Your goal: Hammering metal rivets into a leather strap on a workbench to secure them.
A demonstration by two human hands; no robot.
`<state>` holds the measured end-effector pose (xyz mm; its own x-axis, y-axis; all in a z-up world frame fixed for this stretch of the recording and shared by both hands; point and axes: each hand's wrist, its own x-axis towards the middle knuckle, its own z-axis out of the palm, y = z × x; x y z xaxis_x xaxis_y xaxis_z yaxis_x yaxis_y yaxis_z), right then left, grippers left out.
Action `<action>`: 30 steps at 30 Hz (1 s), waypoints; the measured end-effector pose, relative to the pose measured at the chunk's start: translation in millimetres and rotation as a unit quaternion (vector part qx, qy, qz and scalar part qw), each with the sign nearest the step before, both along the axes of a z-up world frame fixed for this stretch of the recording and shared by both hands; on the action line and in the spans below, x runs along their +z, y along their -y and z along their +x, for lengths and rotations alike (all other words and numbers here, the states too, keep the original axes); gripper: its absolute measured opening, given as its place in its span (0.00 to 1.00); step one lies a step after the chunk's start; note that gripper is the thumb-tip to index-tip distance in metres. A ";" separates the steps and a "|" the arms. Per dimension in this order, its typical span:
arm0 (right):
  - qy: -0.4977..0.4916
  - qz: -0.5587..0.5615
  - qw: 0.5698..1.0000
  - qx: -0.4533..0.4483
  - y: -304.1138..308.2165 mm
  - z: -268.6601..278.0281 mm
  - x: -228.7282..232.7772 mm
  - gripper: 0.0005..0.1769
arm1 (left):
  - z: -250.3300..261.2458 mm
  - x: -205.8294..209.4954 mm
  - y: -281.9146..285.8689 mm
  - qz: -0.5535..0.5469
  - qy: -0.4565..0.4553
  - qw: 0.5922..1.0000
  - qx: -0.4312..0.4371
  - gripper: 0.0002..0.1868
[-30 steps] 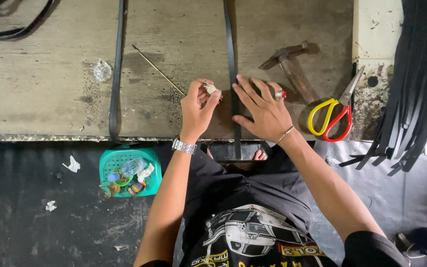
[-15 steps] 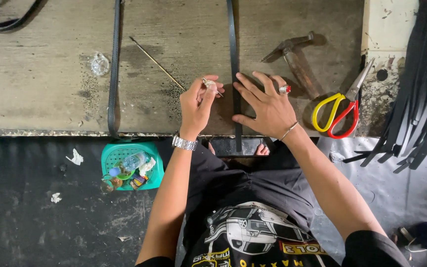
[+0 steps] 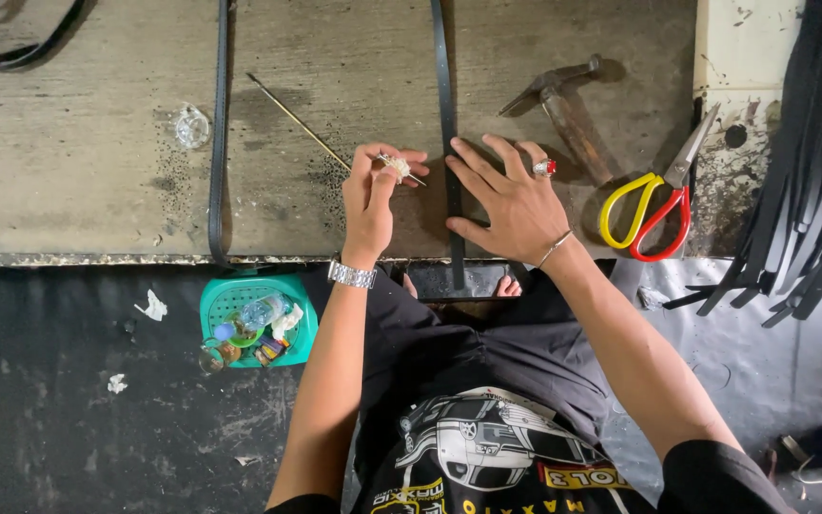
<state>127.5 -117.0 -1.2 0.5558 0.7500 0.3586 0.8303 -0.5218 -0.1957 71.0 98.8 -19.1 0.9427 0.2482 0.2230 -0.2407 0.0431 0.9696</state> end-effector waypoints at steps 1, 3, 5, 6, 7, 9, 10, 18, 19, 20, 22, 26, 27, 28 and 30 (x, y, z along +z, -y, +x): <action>0.000 0.000 1.000 -0.001 0.0 0.5 -0.5 0.39 | -0.3 1.4 -0.1 0.000 0.000 1.000 -0.001 0.21; 0.009 0.007 1.000 0.001 -0.4 0.7 -1.9 0.40 | -1.7 4.1 -0.7 0.005 0.022 1.000 -0.002 0.17; 0.006 0.006 1.000 0.000 -0.2 0.5 -1.1 0.40 | -1.6 2.4 -1.4 0.004 0.026 1.000 -0.005 0.16; 0.004 0.006 1.000 0.000 -0.6 0.6 -0.6 0.40 | -1.7 1.7 -2.2 0.004 0.030 1.000 -0.007 0.16; 0.004 0.006 1.000 0.001 -0.4 0.7 -1.3 0.40 | -1.4 5.3 -1.6 0.004 0.030 1.000 -0.006 0.16; 0.015 0.002 1.000 -0.002 -0.3 0.7 -2.4 0.40 | -1.0 12.8 -0.8 0.026 0.037 0.999 -0.016 0.19; 0.016 0.003 1.000 -0.003 -0.7 0.5 -2.9 0.40 | -0.7 13.0 -0.4 0.027 0.038 0.999 -0.016 0.19; 0.029 0.003 1.000 -0.007 -0.7 -0.5 -0.8 0.38 | -3.4 16.0 2.8 0.133 0.034 0.990 0.019 0.17; 0.029 0.004 1.000 -0.006 -0.4 -0.1 -0.7 0.38 | -1.9 15.6 4.2 0.134 0.034 0.990 0.019 0.17; 0.030 0.005 1.000 -0.004 -0.6 -0.1 -0.7 0.38 | -0.5 15.2 5.2 0.148 0.027 0.988 0.043 0.15; 0.030 0.006 1.000 -0.003 -0.1 0.0 -1.7 0.38 | -0.5 7.0 4.1 0.162 0.020 0.984 0.066 0.13; 0.019 0.004 1.000 -0.001 0.9 0.0 -2.6 0.38 | -2.2 -4.8 1.5 0.145 -0.005 0.984 0.100 0.19; 0.014 0.003 1.000 0.001 0.9 -0.1 -2.2 0.37 | -1.8 -2.9 2.3 0.147 0.001 0.983 0.108 0.20; 0.014 0.004 1.000 0.001 0.5 -0.5 -1.8 0.37 | -0.6 -3.5 1.9 0.147 0.001 0.983 0.108 0.20; 0.015 -0.002 1.000 -0.003 0.0 -1.4 -1.0 0.38 | 1.8 -4.9 1.4 0.171 -0.005 0.979 0.108 0.21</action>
